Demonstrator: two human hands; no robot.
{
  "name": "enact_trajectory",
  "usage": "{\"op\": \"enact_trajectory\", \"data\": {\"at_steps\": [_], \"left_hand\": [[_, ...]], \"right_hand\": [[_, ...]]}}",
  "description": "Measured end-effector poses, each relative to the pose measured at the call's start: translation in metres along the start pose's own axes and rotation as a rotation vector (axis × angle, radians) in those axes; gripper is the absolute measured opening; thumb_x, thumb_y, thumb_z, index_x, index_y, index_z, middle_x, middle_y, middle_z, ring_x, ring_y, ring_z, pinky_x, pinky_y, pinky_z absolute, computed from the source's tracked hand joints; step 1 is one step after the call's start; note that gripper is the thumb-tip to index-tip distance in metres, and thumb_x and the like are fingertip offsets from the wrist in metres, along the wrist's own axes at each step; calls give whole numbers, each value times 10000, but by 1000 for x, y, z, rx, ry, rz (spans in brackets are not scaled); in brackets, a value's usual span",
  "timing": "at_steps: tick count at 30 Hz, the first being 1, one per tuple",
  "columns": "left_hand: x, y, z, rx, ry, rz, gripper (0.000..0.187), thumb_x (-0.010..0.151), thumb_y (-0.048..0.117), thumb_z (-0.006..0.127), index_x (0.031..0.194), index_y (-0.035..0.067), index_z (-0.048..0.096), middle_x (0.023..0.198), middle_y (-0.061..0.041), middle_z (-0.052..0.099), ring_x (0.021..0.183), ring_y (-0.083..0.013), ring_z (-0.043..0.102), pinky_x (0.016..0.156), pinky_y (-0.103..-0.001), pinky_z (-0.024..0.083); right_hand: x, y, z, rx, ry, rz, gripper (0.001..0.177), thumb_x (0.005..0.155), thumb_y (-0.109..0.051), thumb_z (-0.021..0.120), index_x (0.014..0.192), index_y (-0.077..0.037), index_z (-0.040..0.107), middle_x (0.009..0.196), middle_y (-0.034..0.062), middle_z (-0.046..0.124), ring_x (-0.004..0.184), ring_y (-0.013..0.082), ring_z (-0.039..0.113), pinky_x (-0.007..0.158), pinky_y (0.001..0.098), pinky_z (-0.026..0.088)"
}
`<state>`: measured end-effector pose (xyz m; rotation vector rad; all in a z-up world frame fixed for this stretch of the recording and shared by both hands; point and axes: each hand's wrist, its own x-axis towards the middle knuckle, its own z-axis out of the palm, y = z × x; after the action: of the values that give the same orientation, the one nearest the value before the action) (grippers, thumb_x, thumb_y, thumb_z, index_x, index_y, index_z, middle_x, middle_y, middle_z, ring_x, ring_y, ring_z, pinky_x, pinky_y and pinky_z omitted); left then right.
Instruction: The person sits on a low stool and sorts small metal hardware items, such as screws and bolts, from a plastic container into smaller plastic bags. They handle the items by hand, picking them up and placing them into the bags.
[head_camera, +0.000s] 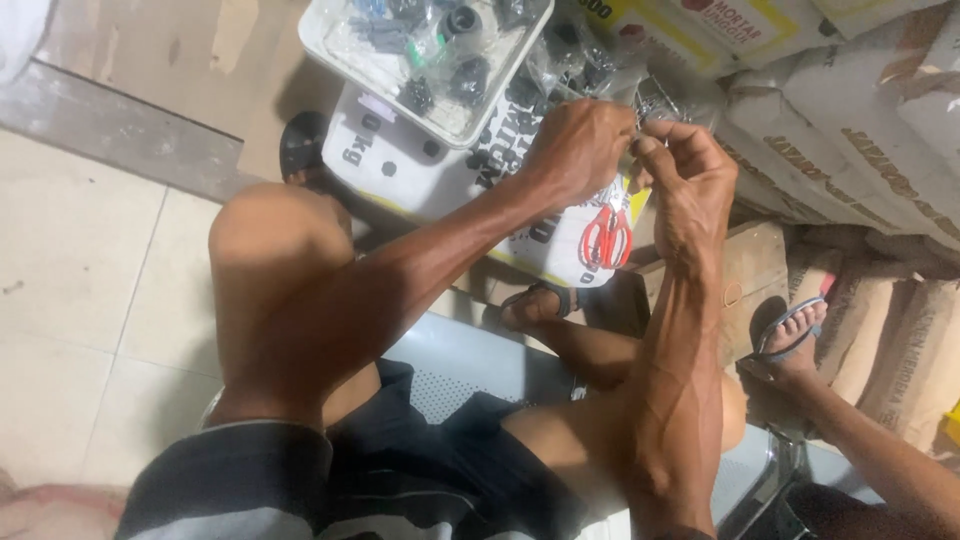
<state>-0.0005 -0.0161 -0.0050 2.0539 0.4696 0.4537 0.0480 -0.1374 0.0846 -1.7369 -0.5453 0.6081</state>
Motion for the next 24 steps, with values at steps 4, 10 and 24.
{"op": "enact_trajectory", "data": {"at_steps": [4, 10, 24], "left_hand": [[0, -1, -4, -40, 110, 23, 169, 879, 90, 796, 1019, 104, 702, 890, -73, 736, 670, -191, 714, 499, -311, 628], [6, -6, 6, -274, 193, -9, 195, 876, -11, 642, 744, 131, 661, 800, -48, 663, 576, -124, 593, 395, -226, 504], [19, -11, -2, -465, -203, -382, 88, 875, 105, 756, 810, 164, 746, 972, 2, 795, 859, -124, 762, 732, -271, 651]], "right_hand": [[2, 7, -5, 38, 52, 13, 79, 1029, 8, 654, 1103, 3, 679, 865, 87, 692, 644, 133, 618, 623, 224, 544], [4, 13, 0, -48, -51, -141, 163, 1038, 108, 643, 1109, -18, 567, 974, 95, 647, 816, 182, 662, 766, 296, 627], [10, 32, -15, -279, -65, 31, 186, 1009, 107, 642, 1053, -64, 585, 956, 66, 678, 754, 157, 681, 714, 255, 632]]}}
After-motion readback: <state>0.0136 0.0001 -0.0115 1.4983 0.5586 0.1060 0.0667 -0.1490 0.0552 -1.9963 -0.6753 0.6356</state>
